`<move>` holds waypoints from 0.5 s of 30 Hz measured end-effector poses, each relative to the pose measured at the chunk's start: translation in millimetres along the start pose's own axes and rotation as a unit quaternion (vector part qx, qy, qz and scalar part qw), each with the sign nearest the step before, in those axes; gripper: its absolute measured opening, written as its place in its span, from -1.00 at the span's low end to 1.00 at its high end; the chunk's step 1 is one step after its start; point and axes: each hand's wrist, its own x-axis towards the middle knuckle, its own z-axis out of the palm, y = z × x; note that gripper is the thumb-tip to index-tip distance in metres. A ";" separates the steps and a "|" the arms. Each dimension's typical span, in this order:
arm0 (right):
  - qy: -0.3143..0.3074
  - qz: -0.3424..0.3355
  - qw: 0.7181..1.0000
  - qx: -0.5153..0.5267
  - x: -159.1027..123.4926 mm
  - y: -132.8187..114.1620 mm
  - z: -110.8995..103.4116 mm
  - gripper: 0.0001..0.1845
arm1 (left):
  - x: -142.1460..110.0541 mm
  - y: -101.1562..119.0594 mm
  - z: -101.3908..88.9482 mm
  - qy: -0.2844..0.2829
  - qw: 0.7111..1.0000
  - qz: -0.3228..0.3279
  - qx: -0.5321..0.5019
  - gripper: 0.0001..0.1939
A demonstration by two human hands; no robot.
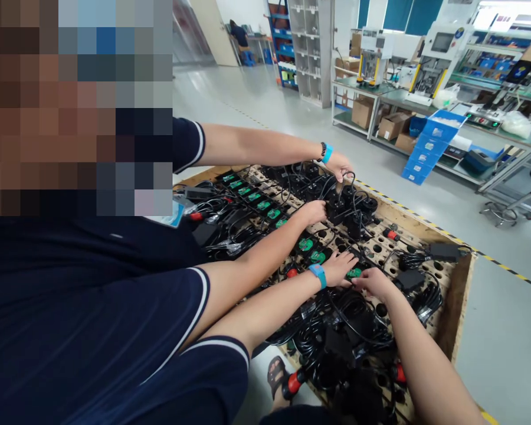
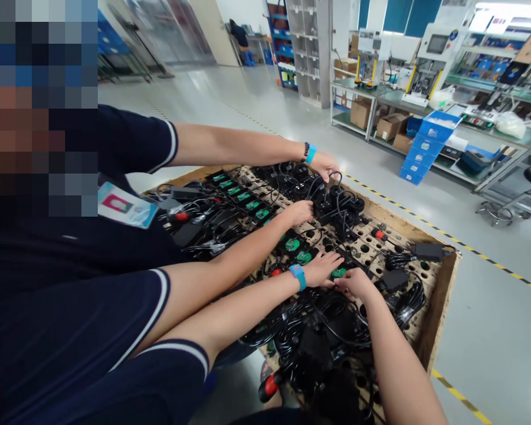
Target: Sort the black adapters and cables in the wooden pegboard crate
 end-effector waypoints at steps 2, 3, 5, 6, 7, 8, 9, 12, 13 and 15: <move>-0.003 -0.007 1.000 -0.023 3.9 -3.2 3.2 -0.77 | 2.2 4.3 -5.7 -0.006 1.000 -0.005 -0.001 -0.14; -0.006 -0.009 0.999 -0.041 3.5 -5.2 3.8 -0.78 | 3.1 6.9 -8.7 -0.007 1.000 -0.009 -0.003 -0.14; -0.008 -0.015 0.997 -0.081 0.1 -10.3 -0.1 -0.76 | 3.9 12.0 -13.8 -0.015 1.000 -0.022 -0.009 -0.13; 0.003 -0.023 0.994 -0.105 -1.4 -13.6 -5.4 -0.73 | 3.6 14.0 -15.5 -0.020 0.999 -0.030 -0.012 -0.13; 0.035 -0.033 0.989 -0.137 -1.8 -17.5 -12.8 -0.72 | 2.9 15.7 -16.4 -0.024 0.999 -0.038 -0.013 -0.15; 0.090 -0.042 0.980 -0.174 -0.2 -21.8 -22.0 -0.71 | 1.9 16.8 -16.6 -0.027 0.999 -0.043 -0.016 -0.16; 0.158 -0.047 0.964 -0.210 3.5 -26.4 -32.2 -0.72 | 0.6 17.7 -16.0 -0.028 0.998 -0.047 -0.019 -0.16; 0.314 -0.040 0.911 -0.264 27.4 -39.0 -58.7 -0.67 | -3.6 19.4 -12.0 -0.020 0.998 -0.052 -0.026 -0.08; 0.318 -0.040 0.910 -0.261 38.0 -42.0 -63.4 -0.68 | -4.8 20.0 -10.4 -0.014 0.998 -0.055 -0.027 -0.05; 0.286 -0.057 0.922 -0.254 58.6 -45.7 -64.7 -0.72 | -6.7 21.5 -7.6 -0.007 0.998 -0.063 -0.026 -0.02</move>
